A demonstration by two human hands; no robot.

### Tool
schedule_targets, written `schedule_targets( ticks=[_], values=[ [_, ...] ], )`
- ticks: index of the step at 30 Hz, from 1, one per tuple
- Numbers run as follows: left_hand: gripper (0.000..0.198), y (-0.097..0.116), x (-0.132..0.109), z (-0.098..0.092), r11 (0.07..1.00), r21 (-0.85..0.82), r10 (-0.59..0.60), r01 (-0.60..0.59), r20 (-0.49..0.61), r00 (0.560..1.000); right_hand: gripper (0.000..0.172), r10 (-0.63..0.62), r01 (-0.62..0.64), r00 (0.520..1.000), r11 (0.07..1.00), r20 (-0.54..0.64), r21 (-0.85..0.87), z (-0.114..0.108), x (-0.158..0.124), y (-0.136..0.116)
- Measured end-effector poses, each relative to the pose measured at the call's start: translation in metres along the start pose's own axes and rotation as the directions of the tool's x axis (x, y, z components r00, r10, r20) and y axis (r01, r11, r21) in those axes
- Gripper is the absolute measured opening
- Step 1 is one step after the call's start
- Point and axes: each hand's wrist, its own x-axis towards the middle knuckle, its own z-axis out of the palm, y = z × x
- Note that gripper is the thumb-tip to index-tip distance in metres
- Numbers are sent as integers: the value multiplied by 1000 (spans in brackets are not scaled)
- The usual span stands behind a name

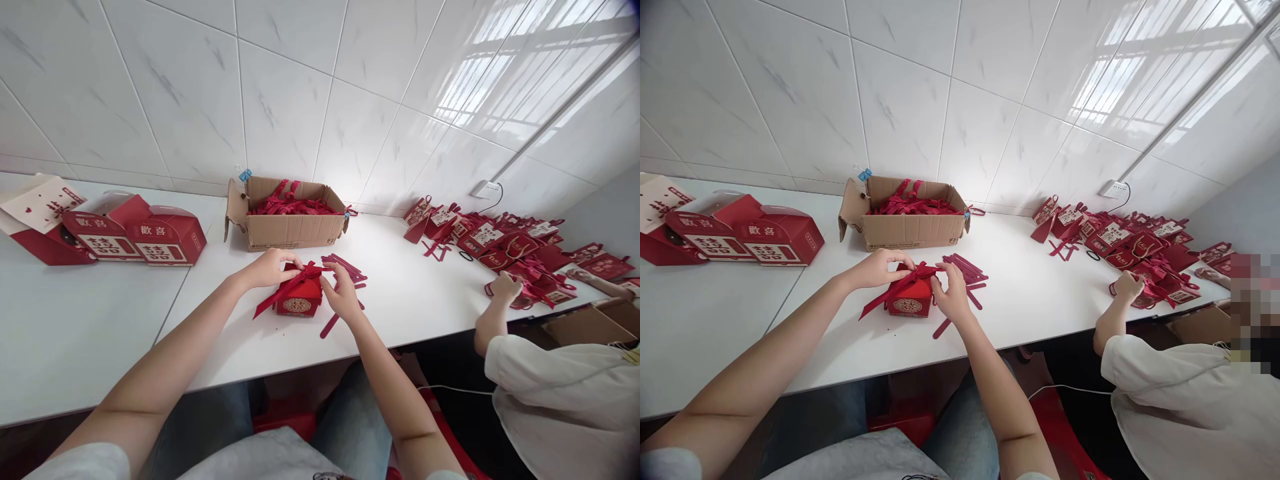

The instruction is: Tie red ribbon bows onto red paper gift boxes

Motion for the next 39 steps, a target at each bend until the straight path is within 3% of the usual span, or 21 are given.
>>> schedule_targets(
  ticks=[6,9,10,14,16,19,24,30,39],
  values=[
    [17,6,0,-4,994,107,-1,-3,32,999,25,-39,51,987,995,153,-80,-23,8,-1],
    [15,8,0,-4,991,137,1,-7,40,999,15,-69,91,920,995,387,-40,-43,12,-11],
    [15,9,0,-4,990,138,3,-9,46,999,19,-82,103,913,994,400,-31,-48,15,-15],
    [13,12,3,-4,991,129,18,-27,72,997,21,-191,205,948,978,256,-29,-45,33,-23],
    [13,12,5,-5,993,111,22,-30,74,997,29,-255,283,903,959,347,-31,-35,41,-25],
    [14,12,5,-6,998,58,4,-10,92,996,22,-269,340,858,936,437,-92,-24,45,-27],
    [18,12,5,-6,998,40,-44,40,92,995,17,-288,400,837,902,465,-161,-22,40,-23],
    [23,8,3,-3,998,34,-58,55,76,995,28,-347,500,819,823,457,-270,-22,37,-15],
    [27,10,-1,1,990,129,-61,59,9,998,36,-332,506,824,796,459,-332,-19,32,-12]
  ],
)
